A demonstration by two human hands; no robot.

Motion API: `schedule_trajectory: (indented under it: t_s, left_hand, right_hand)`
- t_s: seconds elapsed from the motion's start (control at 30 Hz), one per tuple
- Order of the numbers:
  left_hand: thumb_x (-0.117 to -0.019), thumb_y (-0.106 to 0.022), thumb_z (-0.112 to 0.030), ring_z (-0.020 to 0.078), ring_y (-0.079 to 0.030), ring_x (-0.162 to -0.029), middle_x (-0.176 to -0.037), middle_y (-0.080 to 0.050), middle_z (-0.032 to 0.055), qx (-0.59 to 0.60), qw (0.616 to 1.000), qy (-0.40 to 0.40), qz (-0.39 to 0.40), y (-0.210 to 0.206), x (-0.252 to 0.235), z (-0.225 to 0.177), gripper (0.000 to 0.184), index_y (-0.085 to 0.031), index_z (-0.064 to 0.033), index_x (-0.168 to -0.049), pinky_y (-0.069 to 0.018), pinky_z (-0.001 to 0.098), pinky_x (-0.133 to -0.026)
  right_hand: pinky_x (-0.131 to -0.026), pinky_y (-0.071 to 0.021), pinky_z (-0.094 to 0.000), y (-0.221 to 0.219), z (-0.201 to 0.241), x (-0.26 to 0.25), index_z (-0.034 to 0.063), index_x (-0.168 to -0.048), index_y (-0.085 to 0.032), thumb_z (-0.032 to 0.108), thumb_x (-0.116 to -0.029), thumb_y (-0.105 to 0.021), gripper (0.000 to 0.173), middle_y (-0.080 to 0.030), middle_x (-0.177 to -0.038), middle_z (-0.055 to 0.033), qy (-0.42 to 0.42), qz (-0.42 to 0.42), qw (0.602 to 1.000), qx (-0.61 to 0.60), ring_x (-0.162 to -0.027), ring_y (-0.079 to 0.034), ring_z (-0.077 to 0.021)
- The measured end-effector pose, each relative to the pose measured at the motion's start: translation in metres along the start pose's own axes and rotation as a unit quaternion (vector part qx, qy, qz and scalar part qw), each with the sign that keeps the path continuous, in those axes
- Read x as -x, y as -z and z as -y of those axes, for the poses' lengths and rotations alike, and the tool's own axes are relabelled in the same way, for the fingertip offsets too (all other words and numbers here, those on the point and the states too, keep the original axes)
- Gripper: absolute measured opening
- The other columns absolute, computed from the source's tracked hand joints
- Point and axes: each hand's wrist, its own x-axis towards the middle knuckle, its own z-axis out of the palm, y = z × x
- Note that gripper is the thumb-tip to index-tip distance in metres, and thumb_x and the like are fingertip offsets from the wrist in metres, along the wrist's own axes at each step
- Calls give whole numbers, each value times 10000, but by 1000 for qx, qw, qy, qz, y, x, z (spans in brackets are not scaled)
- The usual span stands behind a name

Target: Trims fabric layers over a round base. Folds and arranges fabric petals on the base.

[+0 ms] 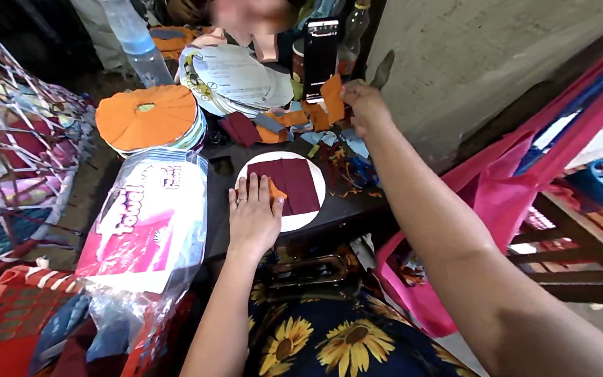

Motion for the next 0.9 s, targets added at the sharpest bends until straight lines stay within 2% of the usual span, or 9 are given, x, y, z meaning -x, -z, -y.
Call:
schedule_trajectory:
  t_s: [0.17, 0.27, 0.33, 0.4, 0.47, 0.57, 0.63, 0.73, 0.9]
  left_hand:
    - [-1055, -377, -569, 407, -60, -1572, -1682, -199, 203, 70, 991, -20, -109, 2, 6, 0, 760, -279, -65, -1615, 16, 672, -1216]
    - [-1058, -421, -479, 378, -135, -1567, -1664, -237, 223, 244, 951, -80, -173, 15, 13, -17, 722, -307, -1, -1587, -85, 604, -1245]
    - [-1070, -402, -432, 183, -335, -1498, -1644, -328, 108, 488, 864, -94, -81, 24, 20, -35, 671, -267, -60, -1612, -317, 421, -1208]
    - [-1081, -391, -353, 103, -590, -1204, -1395, -559, 39, 683, 727, -73, 1, 23, 19, -51, 528, -346, -105, -1545, -516, 326, -1005]
    - [-1107, -348, -237, 132, -676, -1048, -1224, -673, 45, 779, 625, -15, 36, 20, 17, -57, 361, -480, -120, -1422, -573, 319, -891]
    - [-1117, -268, -177, 205, -706, -1067, -1231, -691, 100, 828, 557, 1, 58, 17, 18, -50, 392, -520, -88, -1403, -594, 359, -903]
    - [-1112, -243, -213, 237, -710, -1077, -1242, -695, 126, 844, 531, -16, 73, 15, 22, -43, 443, -539, -80, -1414, -592, 382, -914]
    - [-1110, -153, -330, 257, -701, -1100, -1260, -681, 136, 852, 509, -47, 110, 17, 25, -38, 556, -523, -84, -1443, -592, 407, -916]
    - [-1091, -76, -443, 263, -680, -1142, -1332, -647, 128, 849, 500, -87, 145, 16, 28, -34, 665, -516, -99, -1453, -590, 412, -912]
  right_hand:
    - [-756, -561, -341, 10, 7, 75, 7, -1163, -614, 199, -1062, -521, 237, -637, -1006, -75, 55, 22, 998, -32, -859, -638, -125]
    - [-772, -561, -310, 6, 6, 121, -12, -1110, -626, 149, -1034, -544, 196, -640, -947, -54, 110, 49, 993, -17, -826, -631, -82]
    - [-683, -557, -290, -3, 8, 151, -19, -1074, -634, 112, -1015, -560, 162, -648, -902, -64, 162, 84, 982, 38, -740, -624, -85]
    - [-702, -581, -320, -9, 7, 177, -26, -1079, -679, 94, -1004, -605, 159, -691, -969, -115, 227, 152, 957, 94, -780, -666, -138]
    - [-745, -600, -274, -6, 0, 186, 4, -1099, -720, 136, -997, -621, 193, -715, -1040, -95, 277, 196, 934, 111, -844, -695, -106]
    - [-709, -621, -306, 18, -10, 175, 15, -1098, -723, 118, -1016, -590, 187, -723, -1030, -98, 275, 115, 942, 157, -800, -711, -128]
    - [-803, -587, -434, 35, -17, 155, -17, -1133, -719, 109, -1017, -604, 207, -703, -1062, -183, 224, 59, 937, 263, -883, -700, -263]
    - [-897, -520, -621, 48, -30, 125, -55, -1217, -679, 131, -1014, -625, 280, -651, -1138, -273, 120, 92, 904, 399, -1027, -657, -429]
    - [-927, -482, -687, 51, -24, 110, -74, -1298, -616, 170, -1008, -647, 380, -633, -1182, -312, 38, 150, 862, 483, -1093, -629, -489]
